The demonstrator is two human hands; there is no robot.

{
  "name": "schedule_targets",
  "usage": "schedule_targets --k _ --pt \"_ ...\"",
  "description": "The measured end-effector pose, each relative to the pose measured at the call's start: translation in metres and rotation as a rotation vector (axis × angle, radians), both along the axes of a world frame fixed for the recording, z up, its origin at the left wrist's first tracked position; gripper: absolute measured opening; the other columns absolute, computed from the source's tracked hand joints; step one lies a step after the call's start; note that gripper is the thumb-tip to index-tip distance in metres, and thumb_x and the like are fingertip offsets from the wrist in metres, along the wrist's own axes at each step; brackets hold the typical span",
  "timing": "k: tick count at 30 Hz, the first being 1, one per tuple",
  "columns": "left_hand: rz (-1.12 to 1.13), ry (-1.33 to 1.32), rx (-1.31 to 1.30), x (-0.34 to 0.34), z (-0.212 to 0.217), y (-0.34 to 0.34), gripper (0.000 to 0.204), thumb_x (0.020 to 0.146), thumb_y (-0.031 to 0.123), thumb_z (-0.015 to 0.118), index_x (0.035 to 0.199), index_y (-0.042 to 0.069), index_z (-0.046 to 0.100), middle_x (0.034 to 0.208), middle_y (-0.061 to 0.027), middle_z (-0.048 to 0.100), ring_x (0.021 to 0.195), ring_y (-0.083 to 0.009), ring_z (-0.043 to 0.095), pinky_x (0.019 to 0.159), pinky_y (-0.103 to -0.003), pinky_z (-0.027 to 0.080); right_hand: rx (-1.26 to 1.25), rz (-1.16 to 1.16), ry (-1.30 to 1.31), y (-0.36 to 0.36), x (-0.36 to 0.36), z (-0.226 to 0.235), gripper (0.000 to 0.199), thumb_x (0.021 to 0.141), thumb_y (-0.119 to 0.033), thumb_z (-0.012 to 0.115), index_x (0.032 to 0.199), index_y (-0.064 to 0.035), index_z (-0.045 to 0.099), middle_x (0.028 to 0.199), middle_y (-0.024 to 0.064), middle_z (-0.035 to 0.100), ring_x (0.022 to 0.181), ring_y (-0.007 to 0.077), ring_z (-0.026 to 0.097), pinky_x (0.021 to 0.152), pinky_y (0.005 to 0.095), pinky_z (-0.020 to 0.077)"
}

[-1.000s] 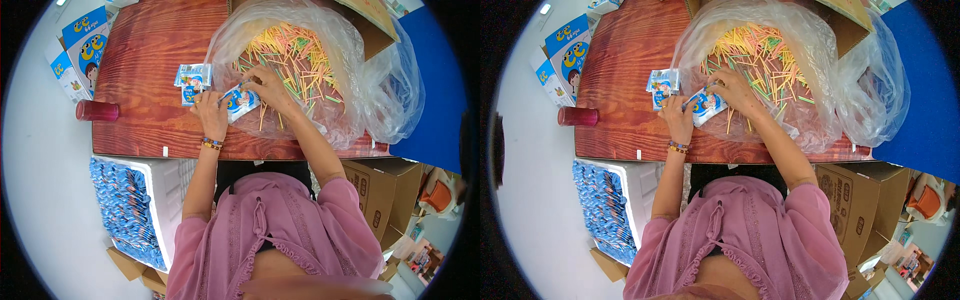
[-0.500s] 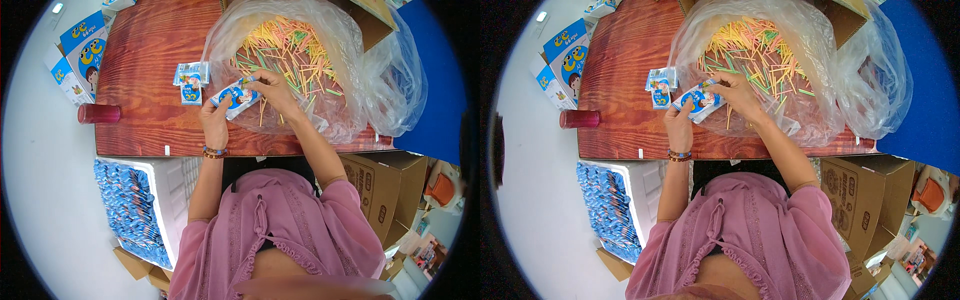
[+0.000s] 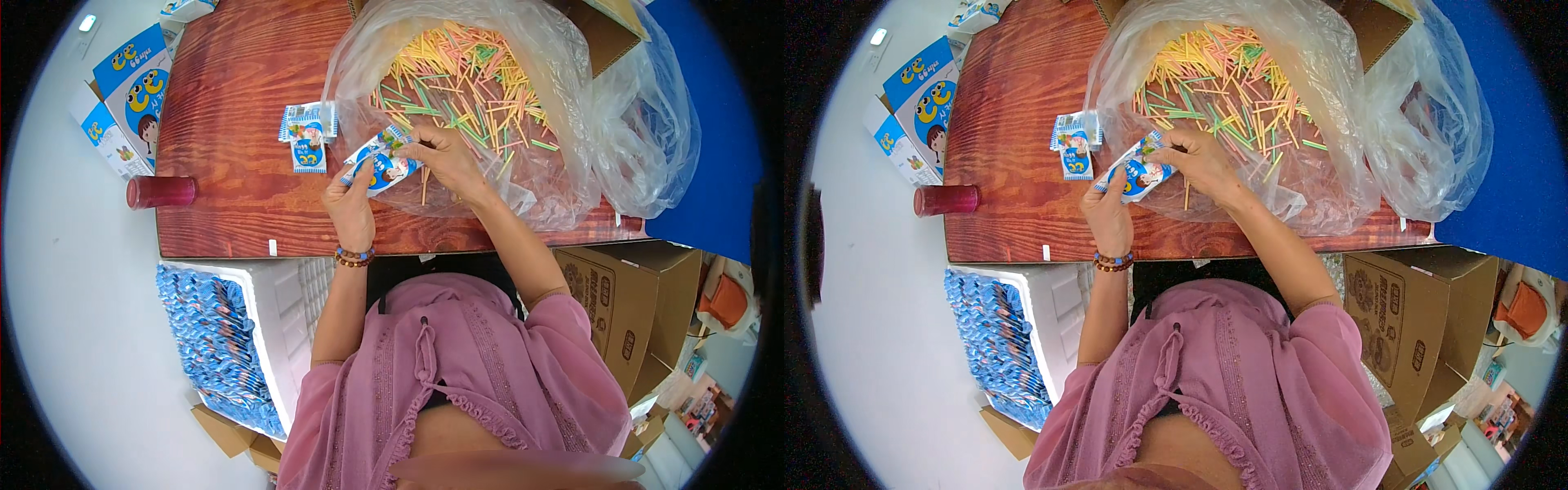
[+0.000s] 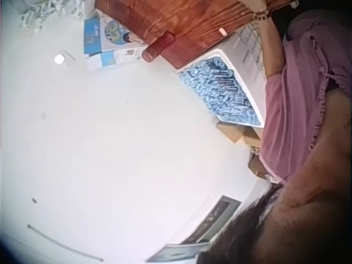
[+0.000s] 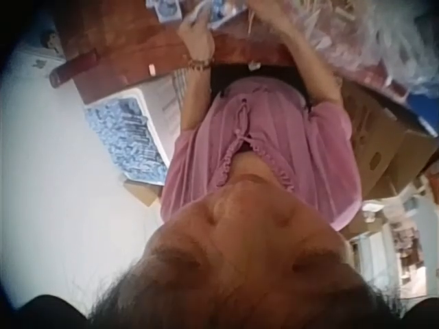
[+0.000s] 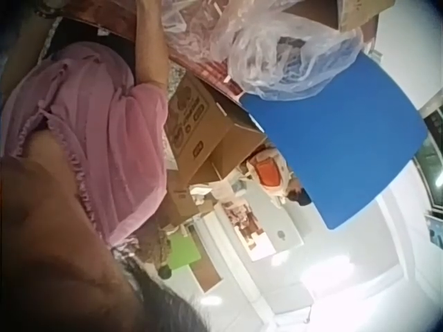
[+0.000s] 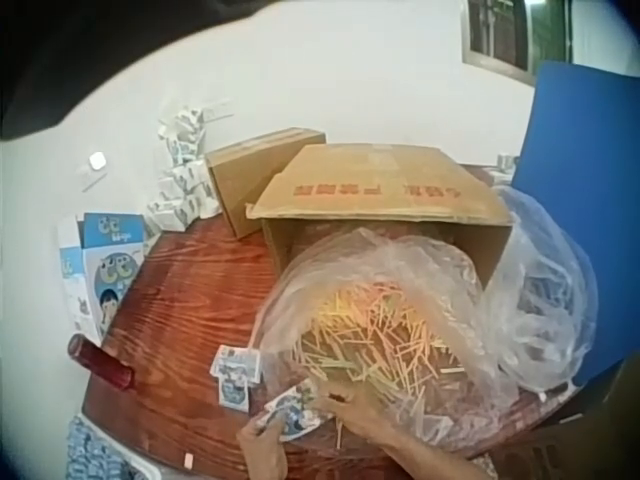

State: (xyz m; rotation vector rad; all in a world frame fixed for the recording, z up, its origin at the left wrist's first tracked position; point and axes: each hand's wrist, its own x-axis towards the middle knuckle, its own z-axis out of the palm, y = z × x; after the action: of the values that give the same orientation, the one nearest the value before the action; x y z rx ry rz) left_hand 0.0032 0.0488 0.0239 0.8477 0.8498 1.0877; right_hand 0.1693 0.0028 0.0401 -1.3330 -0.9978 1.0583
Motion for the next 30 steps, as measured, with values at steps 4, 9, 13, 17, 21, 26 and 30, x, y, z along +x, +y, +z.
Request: schedule_targets --k 4,9,13,17,21,26,30 --pt "-0.030 -0.013 -0.011 -0.001 0.000 0.000 0.012 0.085 -0.001 0.066 0.096 -0.005 0.066 0.091 -0.0037 0.066 0.077 -0.0062 0.060 0.069 -0.021 0.049 0.030 0.006 0.104 0.002 -0.004 0.006 0.012 0.086 -0.012 0.066 0.091 -0.0013 0.068 0.080 -0.0005 0.064 0.074 0.0037 0.054 0.066 0.0208 0.0437" --pt "0.004 0.084 0.101 -0.003 -0.001 -0.002 0.012 0.088 0.005 0.065 0.094 -0.006 0.066 0.087 -0.0066 0.068 0.073 -0.0091 0.063 0.066 -0.023 0.051 0.018 0.023 0.047 0.001 -0.004 -0.003 0.013 0.086 -0.013 0.066 0.091 -0.0012 0.068 0.080 -0.0003 0.064 0.073 0.0039 0.054 0.065 0.0213 0.0436" --pt "0.024 0.100 0.052 -0.003 0.001 -0.004 0.009 0.087 0.004 0.066 0.092 -0.003 0.068 0.086 -0.0016 0.066 0.073 -0.0041 0.058 0.064 -0.020 0.048 -0.059 0.031 -0.108 -0.002 -0.004 -0.004 0.017 0.088 -0.017 0.064 0.085 -0.0009 0.068 0.075 -0.0005 0.062 0.069 0.0035 0.052 0.061 0.0214 0.0415" --pt "0.020 0.061 0.011 -0.004 0.003 -0.004 0.012 0.089 0.008 0.065 0.092 -0.003 0.068 0.085 -0.0016 0.067 0.072 -0.0046 0.059 0.063 -0.021 0.049 0.017 0.039 -0.060 -0.004 0.003 -0.007 0.021 0.090 -0.018 0.062 0.078 -0.0009 0.066 0.068 -0.0015 0.059 0.065 0.0036 0.051 0.057 0.0213 0.0400" --pt "0.021 -0.050 -0.062 -0.007 0.003 -0.001 0.014 0.091 0.011 0.062 0.094 -0.002 0.068 0.087 -0.0028 0.068 0.073 -0.0065 0.062 0.065 -0.022 0.050 0.132 0.007 0.187 -0.009 0.011 -0.001 0.015 0.087 -0.016 0.062 0.082 -0.0023 0.064 0.088 0.0024 0.061 0.086 0.0123 0.056 0.077 0.0269 0.0435" --pt "-0.010 -0.114 -0.101 -0.001 0.003 -0.004 0.015 0.093 0.011 0.060 0.097 -0.002 0.067 0.092 -0.0039 0.068 0.078 -0.0075 0.062 0.069 -0.024 0.050 0.377 0.062 -0.205 -0.013 0.005 0.009 0.019 0.079 -0.016 0.070 0.095 -0.0059 0.065 0.114 0.0062 0.057 0.115 0.0240 0.050 0.100 0.0382 0.0357" --pt "-0.041 -0.138 -0.089 -0.001 -0.007 -0.002 0.016 0.093 0.012 0.060 0.100 -0.002 0.066 0.096 -0.0043 0.067 0.080 -0.0078 0.063 0.071 -0.024 0.051 0.435 0.214 -0.355 -0.007 -0.002 0.008 0.027 0.075 -0.018 0.073 0.101 -0.0097 0.070 0.122 0.0071 0.058 0.120 0.0278 0.048 0.104 0.0415 0.0331"
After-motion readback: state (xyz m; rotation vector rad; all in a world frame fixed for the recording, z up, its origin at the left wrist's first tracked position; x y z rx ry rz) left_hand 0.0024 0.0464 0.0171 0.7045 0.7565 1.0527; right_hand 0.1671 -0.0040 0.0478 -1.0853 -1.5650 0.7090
